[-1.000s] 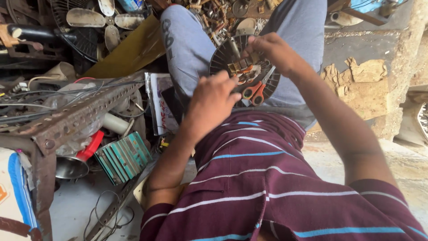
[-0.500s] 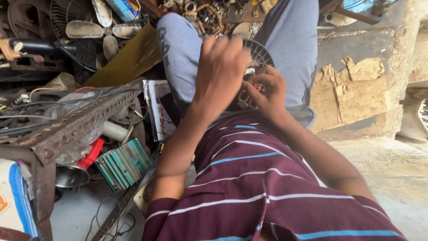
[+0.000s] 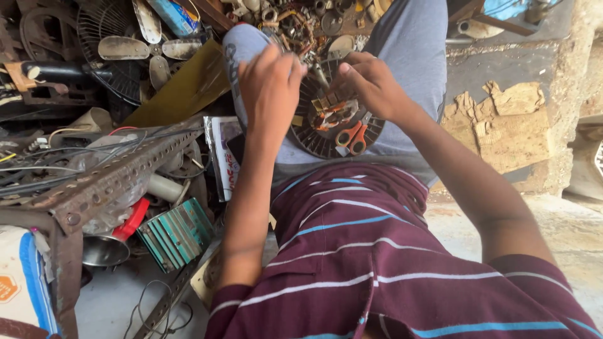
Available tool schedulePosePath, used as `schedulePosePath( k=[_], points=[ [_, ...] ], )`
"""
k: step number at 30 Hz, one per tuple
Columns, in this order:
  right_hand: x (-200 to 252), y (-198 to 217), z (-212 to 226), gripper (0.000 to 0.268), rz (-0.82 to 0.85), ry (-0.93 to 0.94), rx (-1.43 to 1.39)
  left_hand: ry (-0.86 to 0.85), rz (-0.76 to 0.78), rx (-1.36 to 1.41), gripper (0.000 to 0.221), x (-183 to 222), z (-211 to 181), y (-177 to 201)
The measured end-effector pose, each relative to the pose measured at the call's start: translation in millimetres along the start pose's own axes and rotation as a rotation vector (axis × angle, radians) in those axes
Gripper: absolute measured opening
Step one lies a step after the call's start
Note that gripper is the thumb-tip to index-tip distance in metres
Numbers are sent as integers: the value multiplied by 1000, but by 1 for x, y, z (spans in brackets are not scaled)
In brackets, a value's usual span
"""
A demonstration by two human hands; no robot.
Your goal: The person sits on the floor and uses pliers to adjust and manipulate copper windings on a fan motor stator. The hands repeatedly bend and reposition the wire coils while holding the stator steady.
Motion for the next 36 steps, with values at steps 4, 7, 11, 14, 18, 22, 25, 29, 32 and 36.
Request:
schedulePosePath(
  k=[4,7,11,14,18,22,25,29,32,36],
  points=[
    [-12,-12,-36,39,141,-343,-9,145,240,175,16,52,-24,0],
    [-6,0,-23,28,-77,-224,56,51,371,147,20,72,-52,-12],
    [55,-18,49,22,-431,497,935,-7,363,184,29,77,-66,-12],
    [93,-37,56,35,-368,569,824,-27,380,72,15,80,-71,-6],
    [89,-34,36,19,-443,302,604,-209,191,-95,4,51,-85,3],
    [82,-33,5,13,-474,-8,371,-323,162,-235,9,-10,-71,-28],
    [82,-28,-1,15,-491,-39,404,-323,194,43,17,-48,-42,-49],
    [75,-20,-7,14,-422,-69,325,-184,235,116,22,-53,-12,-55],
    [80,-19,3,15,-426,66,350,-213,188,123,21,-40,-17,-37],
    [82,-15,11,14,-558,146,317,-246,95,222,22,-36,-34,-6]
  ],
)
Point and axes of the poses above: each hand's wrist, its own x-axis away from the middle knuckle, its own y-axis out of the back of the hand, z = x × y, the point moved 7 cm from there along -x, towards the middle knuckle, and after that the axes turned 12 degrees about x, right-handed, at the moved point
